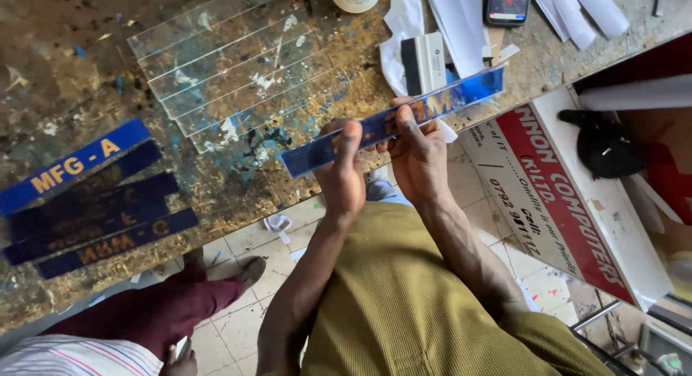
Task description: Preparing and organizing vinyl sign strips by peeling off backing, arranging them on a workbench, and using a spray bottle.
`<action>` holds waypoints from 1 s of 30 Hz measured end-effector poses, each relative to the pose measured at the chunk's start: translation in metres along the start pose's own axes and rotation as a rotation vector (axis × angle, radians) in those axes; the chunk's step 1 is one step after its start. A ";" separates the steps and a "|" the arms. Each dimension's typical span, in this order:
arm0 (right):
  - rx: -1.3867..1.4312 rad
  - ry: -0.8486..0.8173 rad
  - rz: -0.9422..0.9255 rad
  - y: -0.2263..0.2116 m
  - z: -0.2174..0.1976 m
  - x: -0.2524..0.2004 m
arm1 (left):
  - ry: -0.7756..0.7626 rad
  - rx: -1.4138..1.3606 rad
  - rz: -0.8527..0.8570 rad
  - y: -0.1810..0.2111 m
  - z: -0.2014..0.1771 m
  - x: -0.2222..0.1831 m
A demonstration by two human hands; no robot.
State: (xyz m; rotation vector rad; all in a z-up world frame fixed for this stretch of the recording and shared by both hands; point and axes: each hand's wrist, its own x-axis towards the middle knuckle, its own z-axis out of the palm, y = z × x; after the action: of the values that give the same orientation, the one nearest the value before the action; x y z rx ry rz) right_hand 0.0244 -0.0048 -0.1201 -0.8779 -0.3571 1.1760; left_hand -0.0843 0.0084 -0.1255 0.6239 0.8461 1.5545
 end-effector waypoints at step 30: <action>0.013 -0.217 0.120 -0.066 -0.078 0.103 | 0.338 0.144 0.319 -0.015 0.039 -0.050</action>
State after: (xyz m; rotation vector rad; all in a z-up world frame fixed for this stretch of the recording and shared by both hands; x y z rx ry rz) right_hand 0.1575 0.0489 -0.1392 -0.7703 -0.4776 1.3885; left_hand -0.0373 -0.0338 -0.1107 0.6312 1.1632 1.9352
